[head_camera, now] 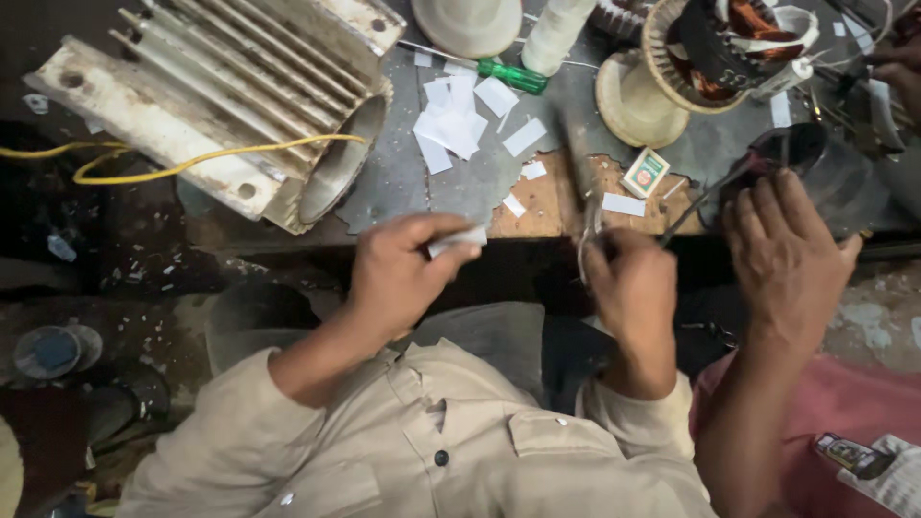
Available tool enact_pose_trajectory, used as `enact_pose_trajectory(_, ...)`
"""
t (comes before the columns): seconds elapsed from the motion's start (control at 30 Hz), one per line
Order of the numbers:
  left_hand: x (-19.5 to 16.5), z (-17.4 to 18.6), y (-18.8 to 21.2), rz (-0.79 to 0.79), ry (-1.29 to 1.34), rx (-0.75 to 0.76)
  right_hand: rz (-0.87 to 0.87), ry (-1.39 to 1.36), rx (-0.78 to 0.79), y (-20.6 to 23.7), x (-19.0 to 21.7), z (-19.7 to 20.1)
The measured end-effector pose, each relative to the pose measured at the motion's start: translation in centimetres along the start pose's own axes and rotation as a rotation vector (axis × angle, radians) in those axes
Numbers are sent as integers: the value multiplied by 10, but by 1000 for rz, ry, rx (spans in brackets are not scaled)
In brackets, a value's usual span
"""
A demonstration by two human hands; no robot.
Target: The person cuts small rectangular pieces of white insulating material using scissors and inserts them into the slots of a motor stator core. They repeat this process multiple times, handling the stator and cutting additional pieces as needed.
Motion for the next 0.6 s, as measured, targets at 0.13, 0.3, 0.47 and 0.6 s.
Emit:
enact_pose_trajectory(0.13,41,-10,30,288,433,150,103,207,-140,-36,32,11)
enact_pose_trajectory(0.3,58,-17,48,368,724,259,454,-432,-12,8,117,-17)
enact_pose_trajectory(0.47,65,-14,51,386,841,215,578,-733,194,31,153,-59)
enact_pose_trajectory(0.6,65,-9,55,441,808,230,615,-759,205,34,150,-67)
Point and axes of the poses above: each hand's wrist, its own y-axis away from the middle knuckle, its own z-axis out of the back of the hand, x = y × z, the point moved 10 cm from there along -y, towards the middle knuckle, and after that the axes turned 12 degrees about -y, right-handed, at the moved point
